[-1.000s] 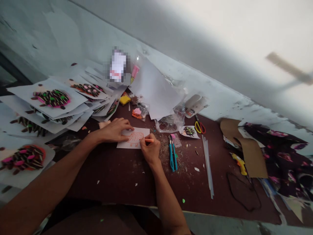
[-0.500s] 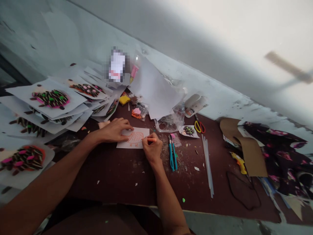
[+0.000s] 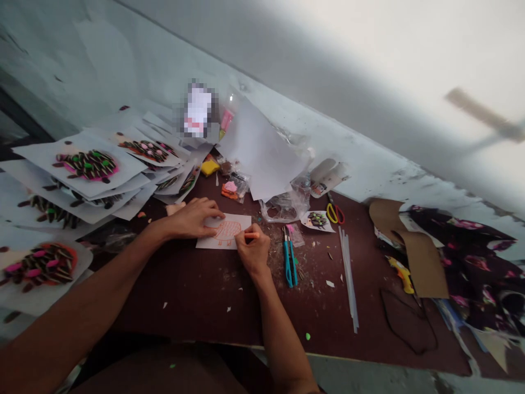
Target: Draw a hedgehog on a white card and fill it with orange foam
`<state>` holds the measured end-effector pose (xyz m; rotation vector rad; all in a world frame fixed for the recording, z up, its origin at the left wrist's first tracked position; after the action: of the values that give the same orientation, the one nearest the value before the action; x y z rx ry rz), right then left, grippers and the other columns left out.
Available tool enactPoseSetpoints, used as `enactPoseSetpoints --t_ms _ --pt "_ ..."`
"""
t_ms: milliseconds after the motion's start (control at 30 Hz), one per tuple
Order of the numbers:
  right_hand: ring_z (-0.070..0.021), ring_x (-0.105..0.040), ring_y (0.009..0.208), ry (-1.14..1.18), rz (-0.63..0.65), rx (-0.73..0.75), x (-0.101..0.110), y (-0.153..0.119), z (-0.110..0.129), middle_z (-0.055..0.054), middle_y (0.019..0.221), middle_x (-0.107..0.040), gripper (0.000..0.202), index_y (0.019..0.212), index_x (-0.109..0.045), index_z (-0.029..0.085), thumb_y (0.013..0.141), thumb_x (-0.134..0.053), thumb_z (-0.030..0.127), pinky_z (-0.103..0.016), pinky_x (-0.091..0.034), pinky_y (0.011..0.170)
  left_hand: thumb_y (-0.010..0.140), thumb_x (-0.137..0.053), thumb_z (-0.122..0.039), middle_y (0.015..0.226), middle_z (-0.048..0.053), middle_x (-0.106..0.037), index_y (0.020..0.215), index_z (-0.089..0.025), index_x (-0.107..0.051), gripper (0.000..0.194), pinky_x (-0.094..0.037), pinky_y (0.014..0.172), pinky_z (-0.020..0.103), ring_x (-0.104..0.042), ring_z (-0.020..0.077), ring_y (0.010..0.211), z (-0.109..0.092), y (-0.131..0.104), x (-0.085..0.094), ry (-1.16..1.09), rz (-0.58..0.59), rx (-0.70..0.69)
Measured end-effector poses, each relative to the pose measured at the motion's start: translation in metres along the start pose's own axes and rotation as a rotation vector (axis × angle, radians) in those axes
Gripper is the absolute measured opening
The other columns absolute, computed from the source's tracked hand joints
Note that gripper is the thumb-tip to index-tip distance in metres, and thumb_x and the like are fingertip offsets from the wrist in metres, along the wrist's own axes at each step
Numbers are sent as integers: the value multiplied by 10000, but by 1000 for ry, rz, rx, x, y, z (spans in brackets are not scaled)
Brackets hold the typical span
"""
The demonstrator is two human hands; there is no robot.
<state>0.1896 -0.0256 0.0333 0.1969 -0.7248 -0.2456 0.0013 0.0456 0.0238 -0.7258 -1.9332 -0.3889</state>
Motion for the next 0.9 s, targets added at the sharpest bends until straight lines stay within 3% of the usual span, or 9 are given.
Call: enactPoseSetpoints --t_ms 400,900 --pt "-122 -506 470 -39 -71 1 7 3 -3 30 528 -540 216 564 -490 224 767 -532 285 -231 -338 504 786 -649 -381 1148 58 -635 1186 -265 -698 419 -387 938 391 -539 281 1069 -1 0 1 -5 12 9" --pt "-119 -487 449 -42 -55 0 4 2 -3 38 507 -519 206 571 -481 229 756 -538 300 -230 -327 489 781 -641 -371 1144 64 -639 1191 -253 -701 432 -391 941 396 -542 282 1062 0 0 0 -7 6 2"
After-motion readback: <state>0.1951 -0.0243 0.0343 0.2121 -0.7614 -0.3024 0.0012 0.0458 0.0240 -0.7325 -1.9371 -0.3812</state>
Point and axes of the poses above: each hand's wrist, its own y-axis towards the middle knuckle, its own x-axis out of the back of the hand, z = x × y, the point moved 4 cm from there along y, towards the middle knuckle
